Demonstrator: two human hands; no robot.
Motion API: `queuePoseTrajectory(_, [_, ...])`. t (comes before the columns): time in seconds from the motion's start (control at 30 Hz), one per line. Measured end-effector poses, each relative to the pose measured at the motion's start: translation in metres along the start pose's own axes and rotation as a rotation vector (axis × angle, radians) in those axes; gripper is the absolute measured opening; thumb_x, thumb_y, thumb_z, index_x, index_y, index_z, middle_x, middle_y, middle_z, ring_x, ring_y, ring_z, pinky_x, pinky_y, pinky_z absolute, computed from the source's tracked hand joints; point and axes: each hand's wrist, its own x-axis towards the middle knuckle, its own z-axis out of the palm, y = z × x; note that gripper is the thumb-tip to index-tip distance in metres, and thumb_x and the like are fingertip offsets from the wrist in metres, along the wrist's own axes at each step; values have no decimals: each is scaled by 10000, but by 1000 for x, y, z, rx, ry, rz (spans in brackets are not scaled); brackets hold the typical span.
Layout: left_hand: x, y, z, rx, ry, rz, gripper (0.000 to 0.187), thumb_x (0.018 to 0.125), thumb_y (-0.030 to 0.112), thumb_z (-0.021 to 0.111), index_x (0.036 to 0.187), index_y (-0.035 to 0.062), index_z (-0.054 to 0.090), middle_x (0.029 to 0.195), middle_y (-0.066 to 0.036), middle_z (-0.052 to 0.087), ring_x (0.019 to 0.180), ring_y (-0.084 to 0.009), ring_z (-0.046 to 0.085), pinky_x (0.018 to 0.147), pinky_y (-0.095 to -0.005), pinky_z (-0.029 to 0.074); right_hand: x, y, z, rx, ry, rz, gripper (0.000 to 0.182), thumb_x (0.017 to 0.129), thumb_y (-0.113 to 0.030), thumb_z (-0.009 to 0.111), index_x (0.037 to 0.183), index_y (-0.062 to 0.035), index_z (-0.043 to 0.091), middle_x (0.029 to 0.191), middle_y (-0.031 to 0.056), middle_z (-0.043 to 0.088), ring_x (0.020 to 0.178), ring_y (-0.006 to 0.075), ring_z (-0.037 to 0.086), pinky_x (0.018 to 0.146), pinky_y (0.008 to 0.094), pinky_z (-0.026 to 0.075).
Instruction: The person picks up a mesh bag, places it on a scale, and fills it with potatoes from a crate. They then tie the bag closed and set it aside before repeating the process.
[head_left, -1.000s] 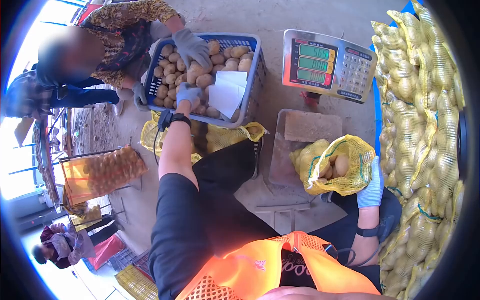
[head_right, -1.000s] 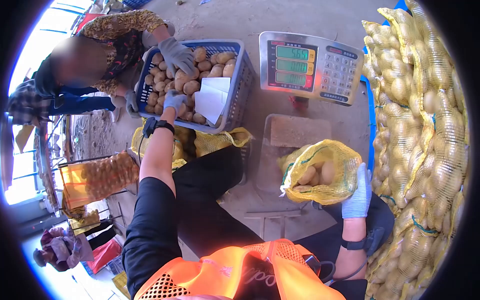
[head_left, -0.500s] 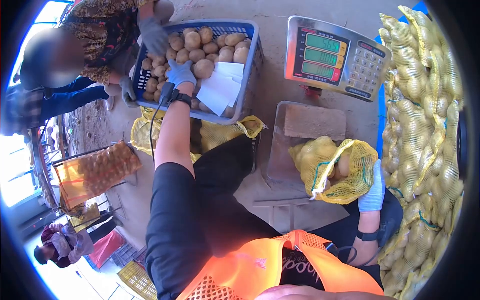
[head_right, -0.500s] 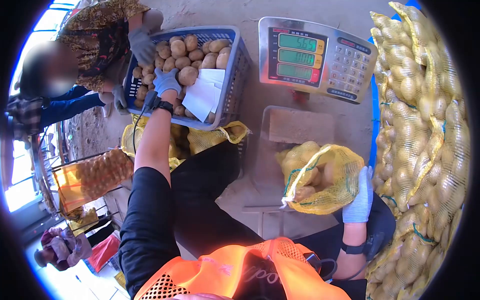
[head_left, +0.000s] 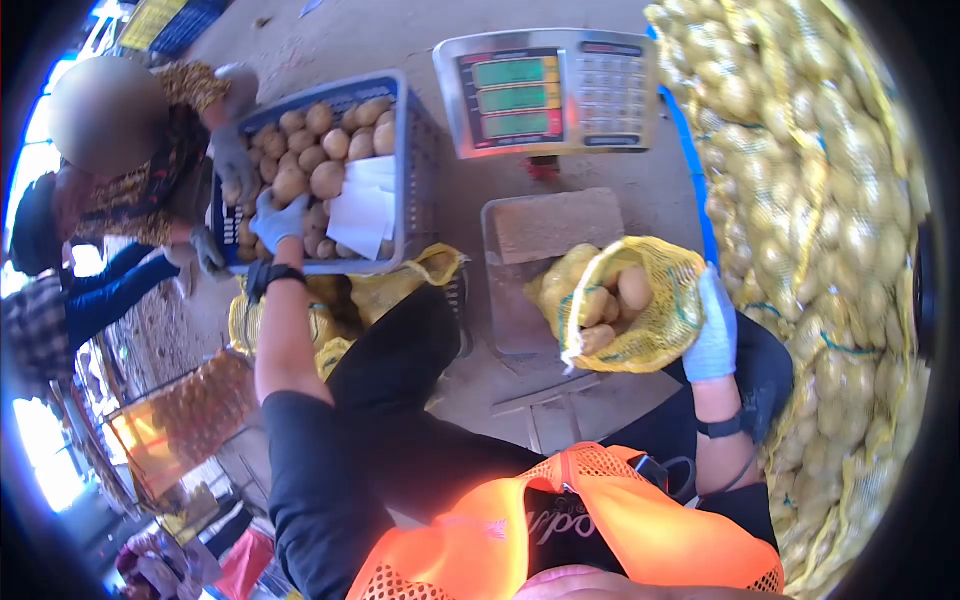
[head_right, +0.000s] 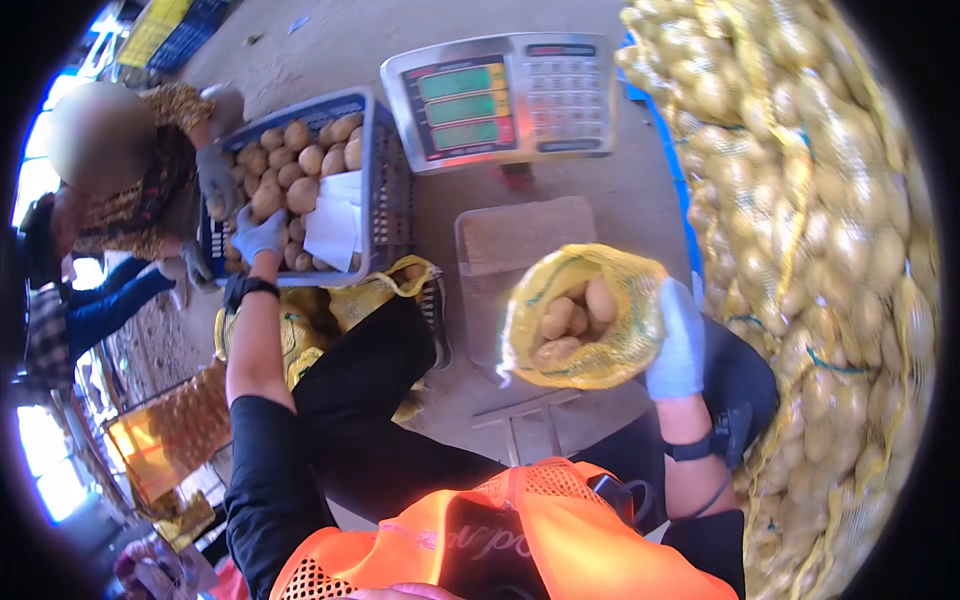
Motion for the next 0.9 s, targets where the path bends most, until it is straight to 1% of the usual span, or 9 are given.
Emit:
queuePoseTrajectory(0.07, [0, 13, -17, -239, -17, -76, 624, 603, 285, 803, 1145, 91, 561, 1031, -144, 597, 951, -293, 571, 850, -361, 474, -4, -3, 4, -51, -2, -37, 270, 959, -210, 473, 1149, -25, 525, 1088, 59, 566, 985, 119, 551, 866, 279, 457])
queuePoseTrajectory(0.17, [-24, 72, -73, -1125, -466, -132, 536, 707, 169, 759, 1164, 74, 498, 1019, -91, 582, 819, -218, 607, 679, -341, 527, 0, 10, -5, -130, -34, -122, 217, 936, -165, 509, 1063, -7, 587, 997, 54, 604, 904, 105, 563, 809, 253, 464])
queuePoseTrajectory(0.23, [-83, 137, -130, -1235, -791, -32, 514, 758, 193, 724, 1182, 65, 463, 1012, -101, 579, 786, -191, 604, 629, -345, 530, -6, 14, -4, -105, -83, -144, 180, 927, -165, 534, 1013, -22, 601, 932, 17, 599, 860, 74, 540, 768, 232, 449])
queuePoseTrajectory(0.43, [-247, 245, -156, -1767, -1549, -373, 600, 783, 345, 702, 1238, 78, 415, 1037, -89, 546, 846, -214, 586, 594, -354, 523, -20, 29, -3, -160, -147, -263, 171, 929, -200, 547, 884, -42, 594, 769, -38, 539, 742, 19, 452, 660, 201, 406])
queuePoseTrajectory(0.57, [-338, 292, -123, -1625, -1286, -259, 597, 744, 232, 741, 1239, 106, 433, 1085, -59, 516, 946, -186, 550, 786, -312, 481, -26, 32, -13, -178, -139, -295, 177, 919, -214, 567, 874, -44, 592, 744, -41, 534, 709, 19, 454, 633, 208, 413])
queuePoseTrajectory(0.67, [-355, 262, -98, -1115, -1189, 89, 630, 693, 100, 746, 1245, 95, 442, 1110, -53, 542, 1008, -201, 547, 878, -332, 454, -28, 22, -19, 6, -64, -305, 170, 915, -211, 572, 860, -51, 589, 733, -43, 535, 695, 20, 460, 626, 214, 414])
queuePoseTrajectory(0.7, [-351, 245, -88, -854, -1024, 455, 555, 663, 52, 725, 1173, 83, 509, 1038, -57, 582, 974, -192, 566, 868, -319, 456, -29, 20, -21, -13, -68, -317, 166, 914, -206, 572, 848, -54, 586, 730, -43, 535, 690, 20, 461, 627, 216, 413])
queuePoseTrajectory(0.77, [-346, 245, -111, -504, -849, 766, 488, 642, 34, 691, 1110, 80, 559, 992, -72, 601, 937, -192, 583, 853, -307, 459, -29, 16, -25, -62, -79, -347, 163, 913, -197, 571, 823, -61, 581, 722, -45, 534, 681, 19, 462, 627, 219, 412])
queuePoseTrajectory(0.9, [-323, 263, -142, -307, -679, 922, 538, 643, 44, 662, 1168, 82, 552, 1061, -121, 584, 968, -234, 574, 887, -314, 441, -26, 13, -21, 7, -120, -284, 173, 904, -227, 581, 821, -75, 583, 667, -29, 522, 583, 41, 487, 482, 220, 423])
